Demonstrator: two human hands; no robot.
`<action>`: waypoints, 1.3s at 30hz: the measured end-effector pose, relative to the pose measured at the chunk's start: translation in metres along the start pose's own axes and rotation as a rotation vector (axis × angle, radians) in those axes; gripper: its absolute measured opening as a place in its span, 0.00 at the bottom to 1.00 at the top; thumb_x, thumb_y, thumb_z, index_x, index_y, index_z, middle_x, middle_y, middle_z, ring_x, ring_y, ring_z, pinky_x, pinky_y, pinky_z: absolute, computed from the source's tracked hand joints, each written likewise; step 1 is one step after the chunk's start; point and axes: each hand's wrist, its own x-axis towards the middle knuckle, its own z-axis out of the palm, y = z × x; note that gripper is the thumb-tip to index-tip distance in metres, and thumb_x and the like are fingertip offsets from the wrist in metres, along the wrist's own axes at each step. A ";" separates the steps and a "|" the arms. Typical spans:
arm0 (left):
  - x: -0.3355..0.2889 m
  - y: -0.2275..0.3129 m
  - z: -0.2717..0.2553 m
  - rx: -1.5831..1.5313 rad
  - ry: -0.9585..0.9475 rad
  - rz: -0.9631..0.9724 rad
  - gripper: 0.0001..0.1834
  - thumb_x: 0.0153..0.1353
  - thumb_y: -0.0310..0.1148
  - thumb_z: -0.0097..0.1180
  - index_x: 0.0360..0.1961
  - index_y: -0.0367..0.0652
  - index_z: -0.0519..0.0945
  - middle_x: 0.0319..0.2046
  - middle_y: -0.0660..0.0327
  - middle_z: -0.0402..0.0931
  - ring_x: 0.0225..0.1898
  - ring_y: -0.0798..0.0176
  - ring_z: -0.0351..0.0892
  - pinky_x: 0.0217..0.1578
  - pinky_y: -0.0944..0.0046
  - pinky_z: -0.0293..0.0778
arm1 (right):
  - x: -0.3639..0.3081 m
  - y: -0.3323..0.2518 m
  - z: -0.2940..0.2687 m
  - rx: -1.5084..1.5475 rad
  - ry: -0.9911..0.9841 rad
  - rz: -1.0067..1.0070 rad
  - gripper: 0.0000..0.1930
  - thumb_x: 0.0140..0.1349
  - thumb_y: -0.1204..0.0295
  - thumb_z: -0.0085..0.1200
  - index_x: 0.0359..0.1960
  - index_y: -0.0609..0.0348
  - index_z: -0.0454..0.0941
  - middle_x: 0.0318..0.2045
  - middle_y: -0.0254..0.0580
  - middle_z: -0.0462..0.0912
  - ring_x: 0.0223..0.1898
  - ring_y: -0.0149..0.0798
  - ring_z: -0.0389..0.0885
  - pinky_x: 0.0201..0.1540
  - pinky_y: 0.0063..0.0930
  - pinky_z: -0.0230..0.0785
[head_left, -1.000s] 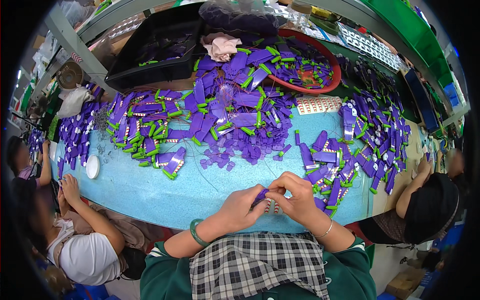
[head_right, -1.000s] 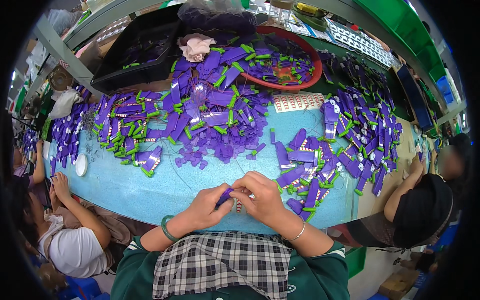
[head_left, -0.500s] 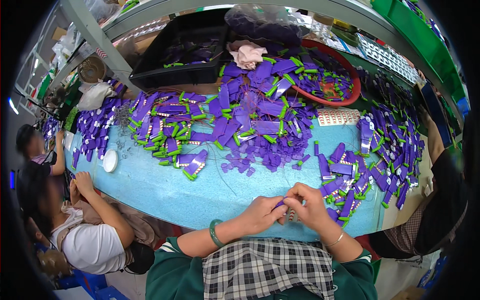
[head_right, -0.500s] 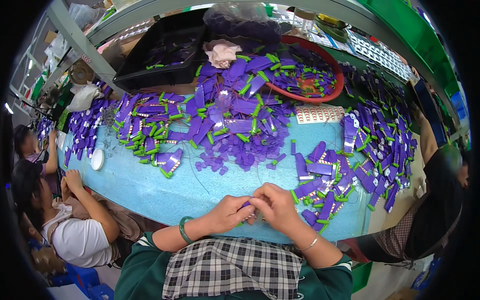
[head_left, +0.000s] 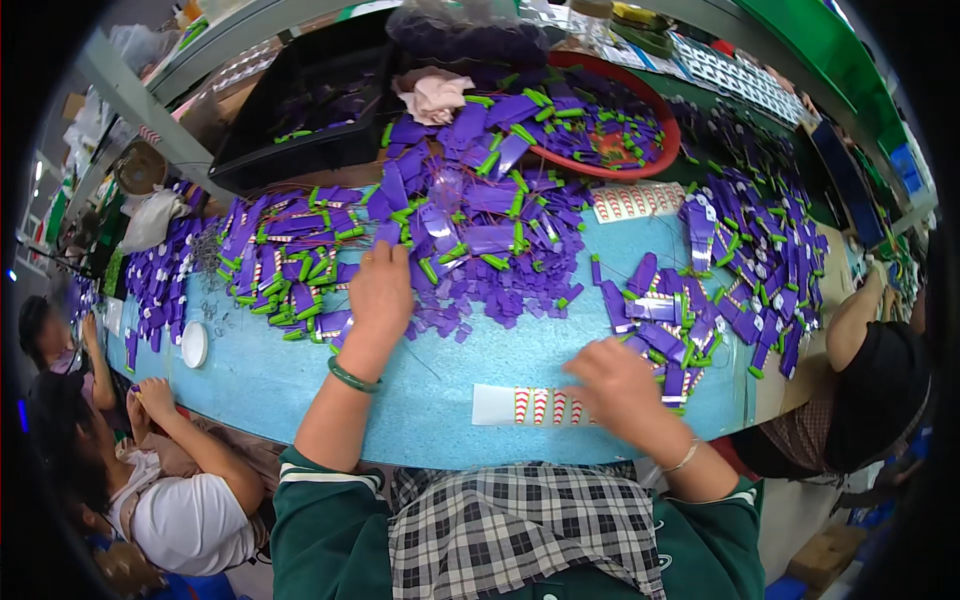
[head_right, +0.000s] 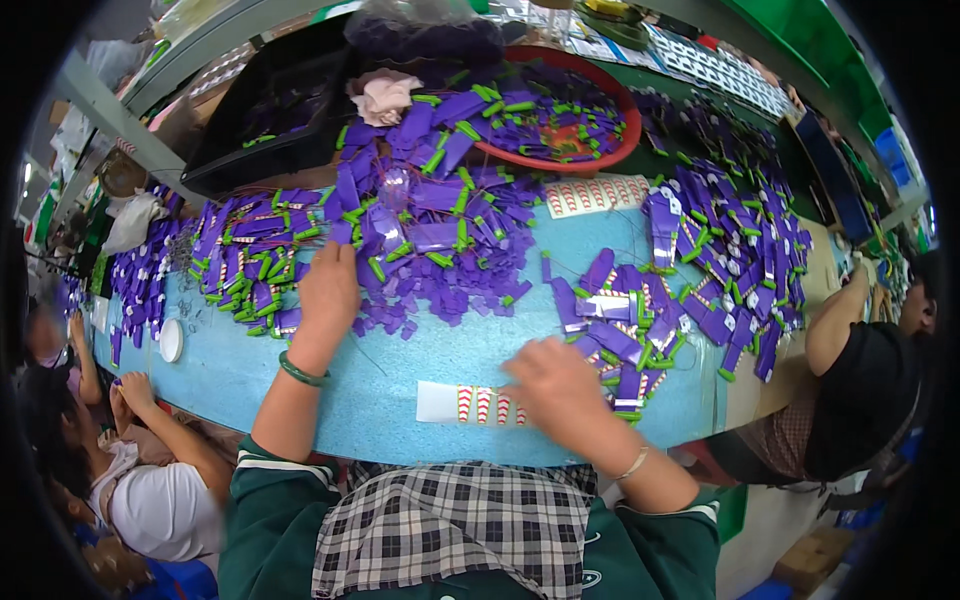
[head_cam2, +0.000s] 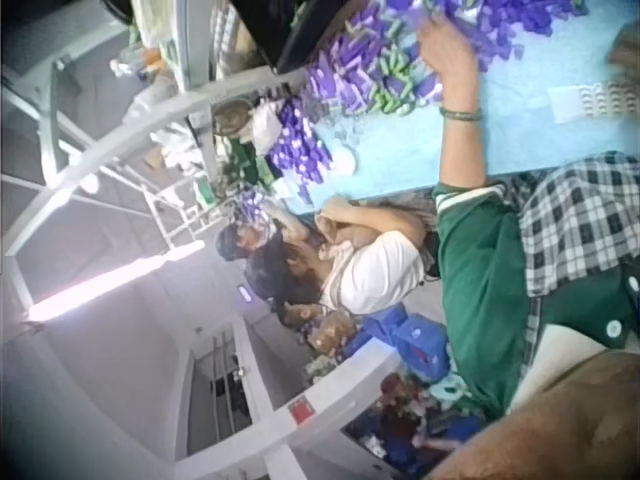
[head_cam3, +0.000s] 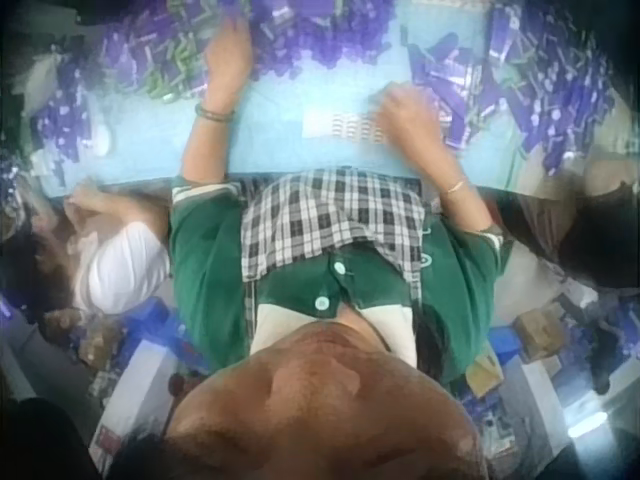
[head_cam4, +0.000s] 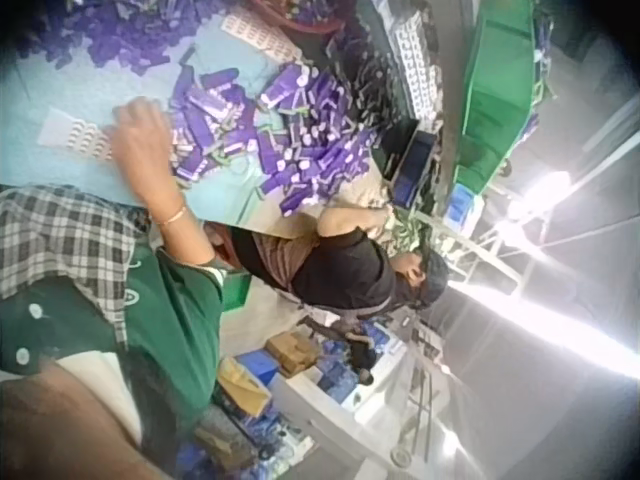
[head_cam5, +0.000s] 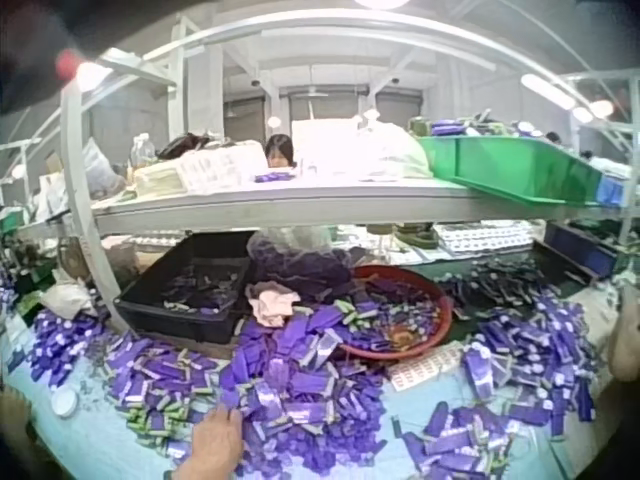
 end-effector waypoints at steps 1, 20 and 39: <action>0.002 -0.003 -0.006 -0.034 0.044 0.012 0.07 0.52 0.28 0.56 0.32 0.40 0.76 0.33 0.56 0.72 0.36 0.53 0.76 0.32 0.57 0.77 | 0.001 -0.012 0.010 0.026 -0.023 -0.009 0.14 0.44 0.67 0.67 0.34 0.54 0.80 0.31 0.35 0.75 0.35 0.40 0.73 0.36 0.35 0.68; -0.111 0.092 -0.064 -1.685 -0.721 -0.361 0.10 0.64 0.27 0.52 0.44 0.35 0.73 0.34 0.59 0.78 0.30 0.70 0.76 0.30 0.70 0.76 | 0.006 -0.006 0.060 0.679 0.007 0.090 0.05 0.51 0.76 0.61 0.29 0.56 0.78 0.39 0.33 0.79 0.39 0.38 0.76 0.39 0.29 0.68; -0.093 0.091 -0.077 -2.245 -0.654 -0.624 0.19 0.67 0.29 0.44 0.59 0.41 0.60 0.47 0.56 0.72 0.45 0.61 0.78 0.37 0.59 0.82 | 0.024 -0.034 0.044 1.170 0.100 0.323 0.07 0.56 0.74 0.60 0.32 0.62 0.75 0.31 0.38 0.79 0.35 0.30 0.77 0.42 0.26 0.70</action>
